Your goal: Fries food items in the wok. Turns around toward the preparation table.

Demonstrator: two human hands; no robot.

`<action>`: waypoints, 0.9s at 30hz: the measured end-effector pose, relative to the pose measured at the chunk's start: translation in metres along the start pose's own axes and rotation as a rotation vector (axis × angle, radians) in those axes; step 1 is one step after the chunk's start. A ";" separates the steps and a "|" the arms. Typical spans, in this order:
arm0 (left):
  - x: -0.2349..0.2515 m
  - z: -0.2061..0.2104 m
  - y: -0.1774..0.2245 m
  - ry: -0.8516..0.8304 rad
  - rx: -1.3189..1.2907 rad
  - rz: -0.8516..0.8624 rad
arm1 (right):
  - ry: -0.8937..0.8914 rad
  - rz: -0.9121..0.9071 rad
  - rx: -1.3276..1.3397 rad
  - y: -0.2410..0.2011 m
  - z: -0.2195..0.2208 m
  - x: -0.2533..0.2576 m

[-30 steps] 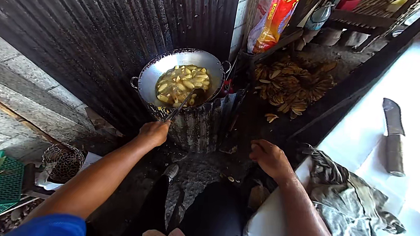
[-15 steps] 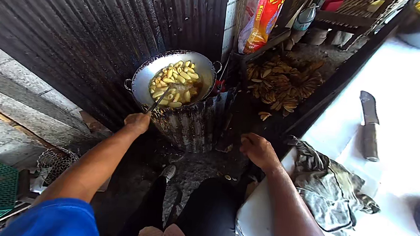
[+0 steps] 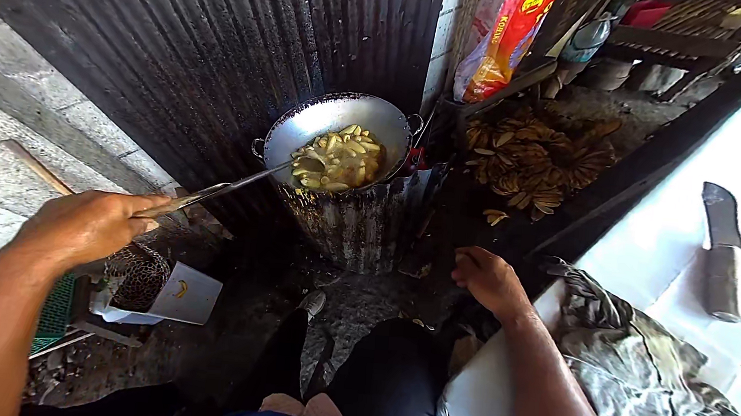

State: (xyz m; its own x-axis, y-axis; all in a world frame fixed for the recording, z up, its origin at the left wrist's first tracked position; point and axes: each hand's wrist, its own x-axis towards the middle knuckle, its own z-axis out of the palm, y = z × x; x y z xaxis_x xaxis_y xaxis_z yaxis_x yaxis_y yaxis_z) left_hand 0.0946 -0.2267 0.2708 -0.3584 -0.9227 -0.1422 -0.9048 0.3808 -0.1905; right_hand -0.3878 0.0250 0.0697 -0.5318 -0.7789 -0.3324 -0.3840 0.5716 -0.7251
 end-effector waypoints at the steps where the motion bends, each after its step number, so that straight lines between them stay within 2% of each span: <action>1: -0.004 -0.003 0.000 -0.013 0.049 -0.003 | 0.003 -0.004 -0.007 0.001 0.000 0.000; 4: 0.000 0.004 0.024 -0.037 0.178 0.038 | 0.001 -0.005 -0.023 0.002 0.000 0.001; 8: 0.038 0.051 0.087 -0.123 0.237 0.094 | -0.006 0.010 -0.033 0.001 0.000 0.001; 14: 0.099 0.119 0.181 -0.143 0.114 0.028 | -0.007 0.007 -0.035 -0.002 -0.001 -0.002; 18: 0.146 0.153 0.223 -0.123 -0.018 -0.034 | -0.020 0.016 -0.034 -0.003 -0.002 -0.002; 21: 0.187 0.165 0.241 -0.184 -0.323 -0.066 | -0.030 0.029 -0.011 0.000 -0.002 0.000; 23: 0.201 0.173 0.247 -0.212 -0.682 -0.139 | -0.030 0.033 -0.002 0.000 -0.002 0.001; 25: 0.195 0.175 0.248 -0.273 -1.004 -0.224 | -0.026 0.028 -0.005 -0.001 -0.004 0.002; 27: 0.172 0.166 0.236 -0.357 -1.130 -0.250 | -0.027 0.027 -0.007 -0.001 -0.003 0.002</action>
State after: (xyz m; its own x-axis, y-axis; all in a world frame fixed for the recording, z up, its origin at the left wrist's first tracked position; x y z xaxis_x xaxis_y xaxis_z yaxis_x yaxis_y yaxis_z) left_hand -0.1426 -0.2855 0.0404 -0.2230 -0.8266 -0.5167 -0.6940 -0.2376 0.6796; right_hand -0.3905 0.0237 0.0720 -0.5215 -0.7696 -0.3684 -0.3753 0.5946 -0.7111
